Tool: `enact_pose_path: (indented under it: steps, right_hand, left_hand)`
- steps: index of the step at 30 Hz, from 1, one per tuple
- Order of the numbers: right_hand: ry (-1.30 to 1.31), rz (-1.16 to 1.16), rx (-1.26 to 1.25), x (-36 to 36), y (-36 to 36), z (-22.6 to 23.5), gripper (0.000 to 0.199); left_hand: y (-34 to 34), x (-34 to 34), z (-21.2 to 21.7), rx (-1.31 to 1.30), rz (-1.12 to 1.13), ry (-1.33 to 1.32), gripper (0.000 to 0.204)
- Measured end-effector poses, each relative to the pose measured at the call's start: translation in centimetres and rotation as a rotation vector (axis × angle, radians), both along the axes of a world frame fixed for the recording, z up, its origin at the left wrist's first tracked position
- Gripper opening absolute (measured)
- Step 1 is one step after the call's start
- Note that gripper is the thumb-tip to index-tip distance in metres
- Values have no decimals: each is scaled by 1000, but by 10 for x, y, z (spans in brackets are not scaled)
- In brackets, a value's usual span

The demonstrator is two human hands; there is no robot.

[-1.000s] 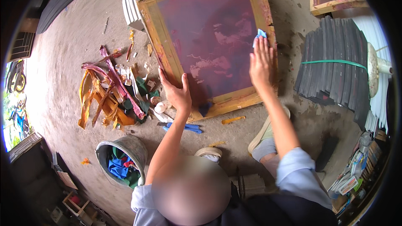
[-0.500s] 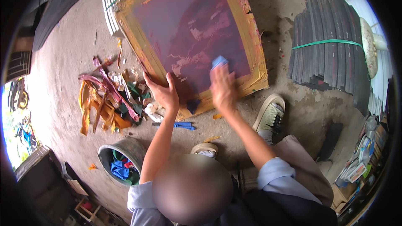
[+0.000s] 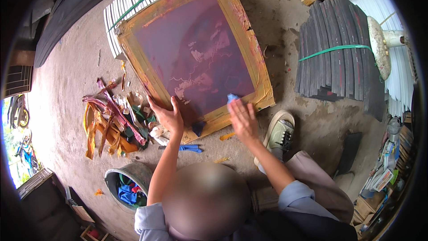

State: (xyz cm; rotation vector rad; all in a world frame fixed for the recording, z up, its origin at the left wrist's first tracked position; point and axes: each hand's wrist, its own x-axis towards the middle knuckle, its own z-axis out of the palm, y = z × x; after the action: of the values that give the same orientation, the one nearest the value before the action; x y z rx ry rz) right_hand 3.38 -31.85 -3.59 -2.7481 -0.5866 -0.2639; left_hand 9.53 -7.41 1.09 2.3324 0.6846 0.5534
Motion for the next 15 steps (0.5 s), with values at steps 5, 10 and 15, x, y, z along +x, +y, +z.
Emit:
enact_pose_path:
  steps: [5,10,15]
  right_hand:
    - [19,-450,155,79,12,29,56]
    - [181,-120,-76,9,-30,20,64]
    - [-50,-186,1,110,-12,34,55]
  left_hand:
    - [-6,3,0,14,15,26,86]
    - [0,-2,4,14,24,38,84]
    - [-7,3,4,-1,22,33,85]
